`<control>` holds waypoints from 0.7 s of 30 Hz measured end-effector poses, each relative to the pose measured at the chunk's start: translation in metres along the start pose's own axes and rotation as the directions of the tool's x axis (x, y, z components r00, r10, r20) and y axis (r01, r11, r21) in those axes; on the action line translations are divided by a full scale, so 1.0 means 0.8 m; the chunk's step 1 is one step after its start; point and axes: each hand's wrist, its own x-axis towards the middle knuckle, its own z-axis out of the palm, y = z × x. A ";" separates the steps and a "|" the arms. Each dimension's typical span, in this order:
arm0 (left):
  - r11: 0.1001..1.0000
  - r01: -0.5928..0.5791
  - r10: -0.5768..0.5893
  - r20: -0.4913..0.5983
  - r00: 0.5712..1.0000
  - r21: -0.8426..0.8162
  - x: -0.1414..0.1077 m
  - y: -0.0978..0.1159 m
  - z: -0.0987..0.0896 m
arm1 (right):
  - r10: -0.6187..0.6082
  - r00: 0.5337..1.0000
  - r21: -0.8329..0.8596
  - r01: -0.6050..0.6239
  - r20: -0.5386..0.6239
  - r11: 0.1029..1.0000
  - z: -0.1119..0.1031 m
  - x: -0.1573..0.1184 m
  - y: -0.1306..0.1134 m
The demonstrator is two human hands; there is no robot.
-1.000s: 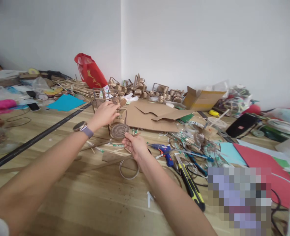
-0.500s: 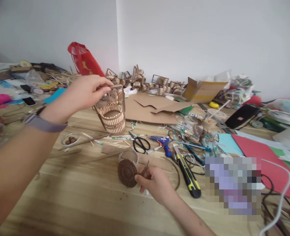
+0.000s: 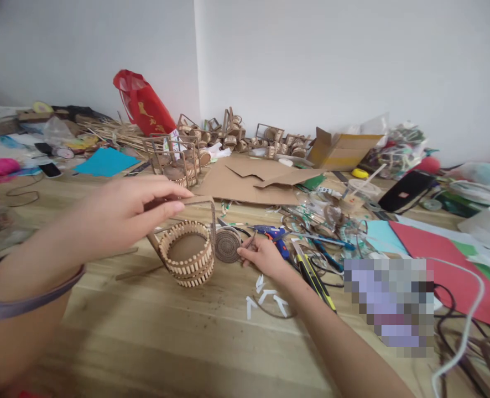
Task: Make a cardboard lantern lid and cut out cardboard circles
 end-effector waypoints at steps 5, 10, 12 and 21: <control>0.998 -0.005 0.009 0.065 0.998 -0.065 -0.003 0.023 0.029 | 0.042 0.972 0.206 0.007 -0.233 0.979 -0.035 -0.041 -0.020; 1.000 0.000 0.001 0.032 0.999 -0.026 -0.013 0.037 0.065 | 0.210 0.955 0.410 -0.110 -0.208 0.906 -0.044 -0.135 -0.035; 1.000 -0.007 0.008 0.033 0.999 -0.029 -0.016 0.044 0.076 | 0.292 0.949 0.486 -0.202 -0.115 0.850 -0.026 -0.160 -0.040; 0.987 0.109 -0.099 0.082 0.992 -0.121 -0.014 0.035 0.061 | 0.355 0.935 0.556 -0.296 0.002 0.776 0.038 -0.151 -0.060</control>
